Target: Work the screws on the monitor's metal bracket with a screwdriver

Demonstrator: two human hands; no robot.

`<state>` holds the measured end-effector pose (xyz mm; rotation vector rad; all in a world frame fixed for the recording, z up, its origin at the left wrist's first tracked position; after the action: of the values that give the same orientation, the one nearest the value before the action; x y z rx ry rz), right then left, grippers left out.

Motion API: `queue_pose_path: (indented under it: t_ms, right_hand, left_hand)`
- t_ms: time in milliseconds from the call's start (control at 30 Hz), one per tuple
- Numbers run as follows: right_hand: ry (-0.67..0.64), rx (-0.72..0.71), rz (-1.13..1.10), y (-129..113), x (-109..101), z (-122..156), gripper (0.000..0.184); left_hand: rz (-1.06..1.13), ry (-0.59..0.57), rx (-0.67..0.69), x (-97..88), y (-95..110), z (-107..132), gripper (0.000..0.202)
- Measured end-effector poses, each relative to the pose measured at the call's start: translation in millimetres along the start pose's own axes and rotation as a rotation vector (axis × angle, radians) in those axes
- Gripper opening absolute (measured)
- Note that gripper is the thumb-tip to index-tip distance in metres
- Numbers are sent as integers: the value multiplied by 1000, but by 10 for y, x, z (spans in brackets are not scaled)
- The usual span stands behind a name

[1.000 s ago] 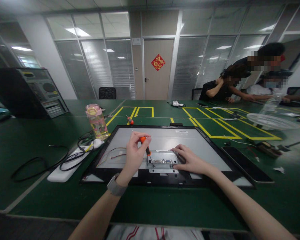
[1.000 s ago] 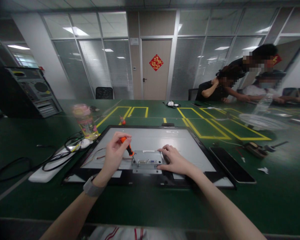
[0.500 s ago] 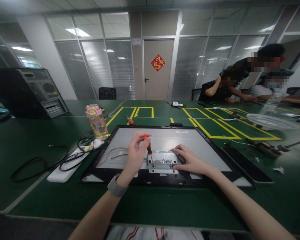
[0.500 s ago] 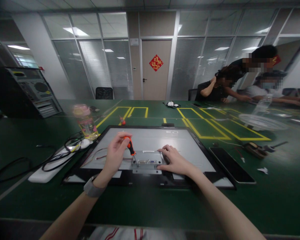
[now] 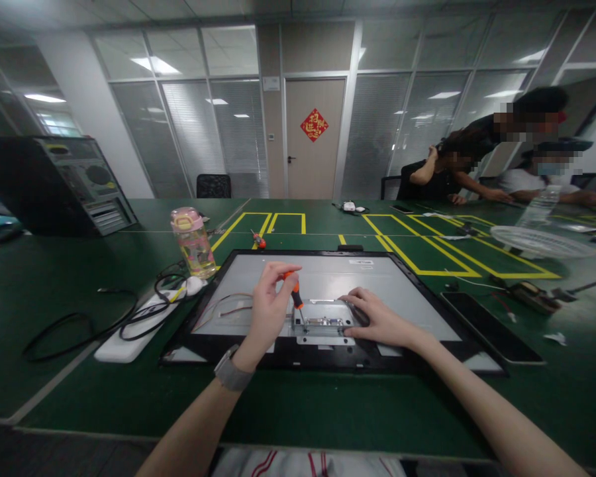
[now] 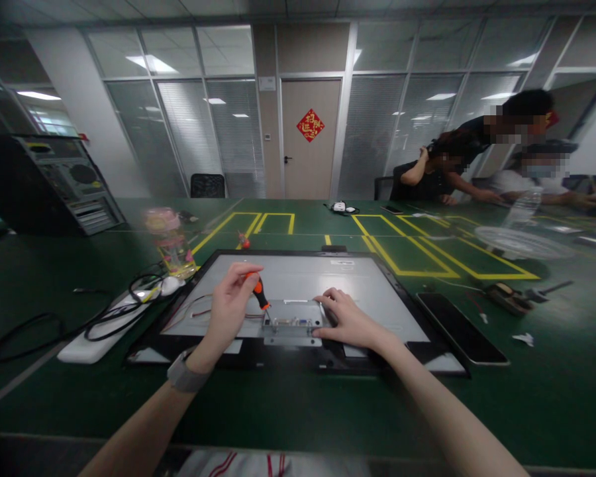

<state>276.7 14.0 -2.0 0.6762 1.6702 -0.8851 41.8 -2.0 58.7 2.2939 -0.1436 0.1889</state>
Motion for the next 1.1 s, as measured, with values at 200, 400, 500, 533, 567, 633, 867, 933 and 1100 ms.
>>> queue_pose_path:
  t_ms: [200, 400, 500, 533, 567, 633, 867, 933, 1100]
  right_hand:
    - [-9, 7, -12, 2, 1, 0, 66]
    - [-4, 3, -1, -10, -5, 2, 66]
    - [-4, 0, 0, -15, -9, 3, 65]
    - [-5, 1, 0, -14, -10, 3, 66]
    - [-7, 3, 1, -12, -9, 2, 66]
    - [-8, 6, 2, -6, -8, 3, 66]
    - [-9, 6, 11, -1, -5, 8, 67]
    - [-8, 8, 7, -2, -7, 10, 67]
    - [-10, 10, -4, -5, -8, 10, 66]
  left_hand:
    - [91, -18, -118, 25, -10, 20, 27]
    - [23, 15, -27, 0, 7, -2, 16]
    - [31, 4, -22, -6, 11, -7, 17]
    - [47, -9, -30, -2, 13, -6, 22]
    - [63, -19, -38, 2, 15, -6, 26]
    - [81, -26, -57, 6, 18, -4, 28]
    - [-5, 11, 1, -5, 42, -7, 14]
    - [30, 10, -18, -5, 34, -11, 20]
    - [92, -14, -76, 0, 8, -6, 28]
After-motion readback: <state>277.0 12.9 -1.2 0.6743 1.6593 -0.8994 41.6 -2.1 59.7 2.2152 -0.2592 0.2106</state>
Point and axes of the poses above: each hand's wrist, its own z-axis away from the middle knuckle, its own x-axis out of the palm, y = z × x, the point moved 4 cm from there along -z, towards the middle knuckle, and after that the axes turned 15 degrees about z, right-handed, at the moved point
